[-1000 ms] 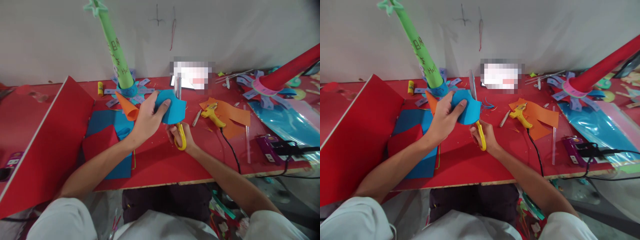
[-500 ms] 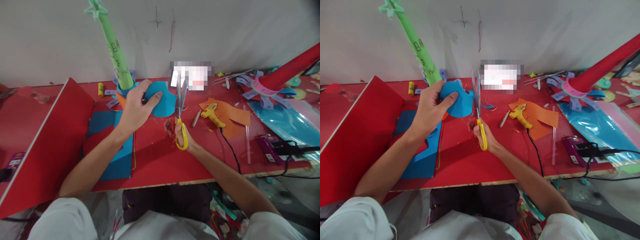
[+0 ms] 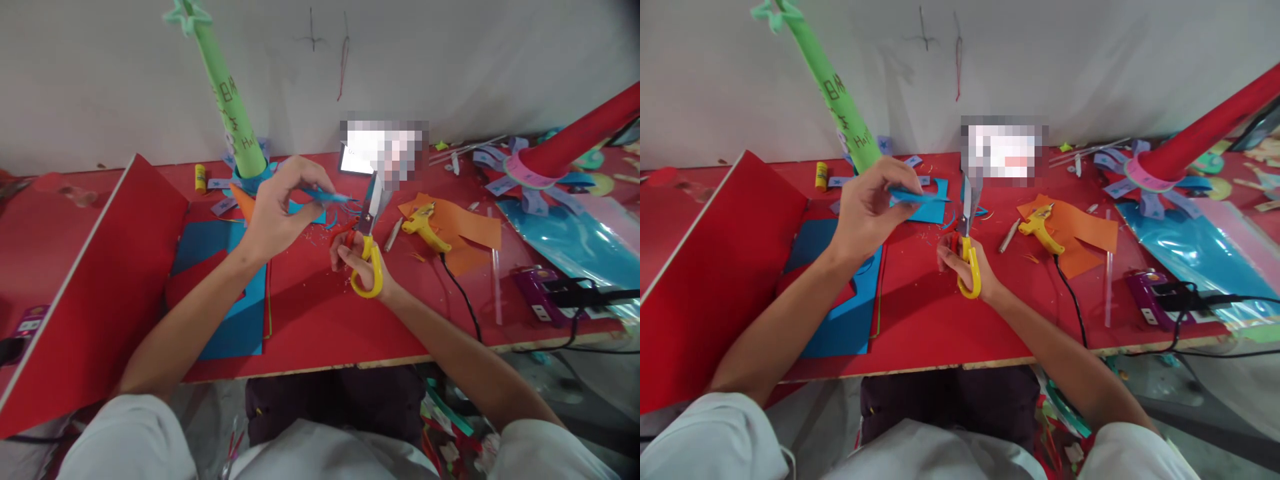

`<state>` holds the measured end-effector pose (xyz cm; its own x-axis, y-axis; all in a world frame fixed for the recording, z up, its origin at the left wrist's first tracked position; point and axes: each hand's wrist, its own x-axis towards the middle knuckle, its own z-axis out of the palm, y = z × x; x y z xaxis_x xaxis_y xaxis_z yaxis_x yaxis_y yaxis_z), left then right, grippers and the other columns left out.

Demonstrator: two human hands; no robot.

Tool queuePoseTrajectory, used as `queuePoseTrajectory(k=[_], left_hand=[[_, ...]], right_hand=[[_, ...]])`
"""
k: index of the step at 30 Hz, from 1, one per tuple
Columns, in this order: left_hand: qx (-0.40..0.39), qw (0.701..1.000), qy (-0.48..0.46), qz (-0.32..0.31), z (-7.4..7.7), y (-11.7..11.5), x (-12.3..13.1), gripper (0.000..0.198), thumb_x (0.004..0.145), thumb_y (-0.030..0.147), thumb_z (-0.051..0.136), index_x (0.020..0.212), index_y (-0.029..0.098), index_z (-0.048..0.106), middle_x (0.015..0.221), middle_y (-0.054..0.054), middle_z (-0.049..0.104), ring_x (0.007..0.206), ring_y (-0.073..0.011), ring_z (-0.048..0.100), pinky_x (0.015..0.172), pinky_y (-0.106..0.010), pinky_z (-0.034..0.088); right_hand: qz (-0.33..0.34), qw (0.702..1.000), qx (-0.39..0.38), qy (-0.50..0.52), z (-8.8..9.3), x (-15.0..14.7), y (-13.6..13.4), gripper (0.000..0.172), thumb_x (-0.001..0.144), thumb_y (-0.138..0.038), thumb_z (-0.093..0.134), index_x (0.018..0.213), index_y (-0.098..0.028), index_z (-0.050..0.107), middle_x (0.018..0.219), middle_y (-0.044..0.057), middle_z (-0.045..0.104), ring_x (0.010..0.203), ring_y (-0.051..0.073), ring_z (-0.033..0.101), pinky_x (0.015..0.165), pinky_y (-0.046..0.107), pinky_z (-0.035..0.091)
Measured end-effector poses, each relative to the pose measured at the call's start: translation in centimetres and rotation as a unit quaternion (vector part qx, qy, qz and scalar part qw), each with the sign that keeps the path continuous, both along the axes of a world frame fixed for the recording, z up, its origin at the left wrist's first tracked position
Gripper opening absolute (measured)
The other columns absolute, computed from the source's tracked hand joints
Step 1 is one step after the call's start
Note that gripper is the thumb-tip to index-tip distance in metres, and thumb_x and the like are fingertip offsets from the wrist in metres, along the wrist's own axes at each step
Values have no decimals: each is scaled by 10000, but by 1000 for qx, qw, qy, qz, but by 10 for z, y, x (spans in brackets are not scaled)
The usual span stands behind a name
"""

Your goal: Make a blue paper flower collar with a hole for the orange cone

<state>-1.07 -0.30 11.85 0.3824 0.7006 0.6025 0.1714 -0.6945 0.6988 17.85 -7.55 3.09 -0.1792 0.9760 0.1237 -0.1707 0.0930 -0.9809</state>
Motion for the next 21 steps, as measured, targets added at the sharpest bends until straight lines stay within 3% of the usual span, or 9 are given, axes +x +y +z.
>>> queuePoseTrajectory(k=[4,9,16,21], left_hand=[[70,995,-38,-57,-9,8,0,227,977,481,820,910,279,742,1272,-64,734,1343,-280,656,1228,-544,537],[110,989,40,-88,-23,14,4,236,1030,455,730,871,283,761,1427,-51,714,1490,-297,572,1327,-578,448],[28,989,54,-137,-40,18,8,299,1019,415,722,790,225,748,1481,-95,694,1373,-267,678,1177,-503,582],[-24,983,68,-169,-39,15,7,223,968,352,767,772,246,753,1548,-79,672,1402,-286,677,1152,-486,596]], right_hand=[[-41,999,8,19,-4,2,3,609,860,-842,733,920,-255,584,739,-5,668,648,165,651,612,325,543],[-71,997,40,18,-7,8,7,573,897,-821,709,935,-260,601,788,10,713,656,173,681,658,355,583],[-78,996,25,24,-3,8,8,516,835,-715,829,868,-242,624,704,-9,688,587,159,653,629,348,577],[-89,995,12,35,-1,8,8,507,795,-725,830,905,-270,637,693,-18,672,583,187,644,640,396,588]])
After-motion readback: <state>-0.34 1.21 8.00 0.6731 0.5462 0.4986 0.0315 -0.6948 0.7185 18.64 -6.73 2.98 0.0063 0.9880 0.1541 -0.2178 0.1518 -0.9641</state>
